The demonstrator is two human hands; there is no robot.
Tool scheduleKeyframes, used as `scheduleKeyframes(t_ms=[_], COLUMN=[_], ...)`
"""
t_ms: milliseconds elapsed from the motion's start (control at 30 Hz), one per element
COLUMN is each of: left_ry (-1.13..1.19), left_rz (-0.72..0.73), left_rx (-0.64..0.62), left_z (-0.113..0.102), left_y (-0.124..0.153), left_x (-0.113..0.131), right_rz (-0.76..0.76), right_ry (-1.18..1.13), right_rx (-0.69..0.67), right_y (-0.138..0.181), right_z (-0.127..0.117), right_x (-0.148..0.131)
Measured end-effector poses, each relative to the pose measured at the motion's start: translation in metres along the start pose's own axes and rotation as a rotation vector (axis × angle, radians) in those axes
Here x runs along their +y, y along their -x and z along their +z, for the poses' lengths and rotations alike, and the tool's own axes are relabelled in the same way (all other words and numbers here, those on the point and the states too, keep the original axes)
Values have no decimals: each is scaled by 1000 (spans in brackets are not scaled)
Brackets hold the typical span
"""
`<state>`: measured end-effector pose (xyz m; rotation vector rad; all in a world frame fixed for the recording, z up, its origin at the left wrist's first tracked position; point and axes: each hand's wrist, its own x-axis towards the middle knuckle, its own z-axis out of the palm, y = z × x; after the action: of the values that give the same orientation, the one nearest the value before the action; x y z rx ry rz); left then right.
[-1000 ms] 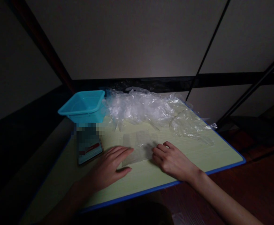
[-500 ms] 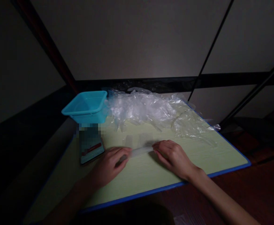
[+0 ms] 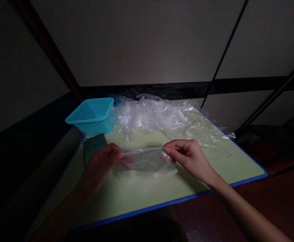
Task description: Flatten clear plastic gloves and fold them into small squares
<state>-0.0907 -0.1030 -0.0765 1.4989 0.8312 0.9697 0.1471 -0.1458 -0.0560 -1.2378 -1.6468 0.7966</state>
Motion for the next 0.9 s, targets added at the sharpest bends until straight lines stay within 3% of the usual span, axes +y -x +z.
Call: scheduleKeyframes(t_ms=[67, 167, 433, 700, 833, 900], left_ry=[-27, -294, -648, -920, -977, -976], left_rz=[-39, -94, -164, 0, 137, 193], left_rx=[30, 32, -156, -302, -211, -121], left_z=[0, -2, 1, 21, 33, 33], left_y=[-5, -21, -77, -113, -112, -105], left_x=[0, -12, -60, -54, -44, -41], right_rz=[63, 151, 370, 515, 588, 511], right_ry=[-59, -80, -127, -151, -144, -35], right_rx=[-6, -25, -111, -241, -402, -425], right_y=[-5, -10, -7, 10, 22, 23], right_z=[1, 3, 17, 22, 13, 0], right_x=[1, 17, 76, 61, 51, 48])
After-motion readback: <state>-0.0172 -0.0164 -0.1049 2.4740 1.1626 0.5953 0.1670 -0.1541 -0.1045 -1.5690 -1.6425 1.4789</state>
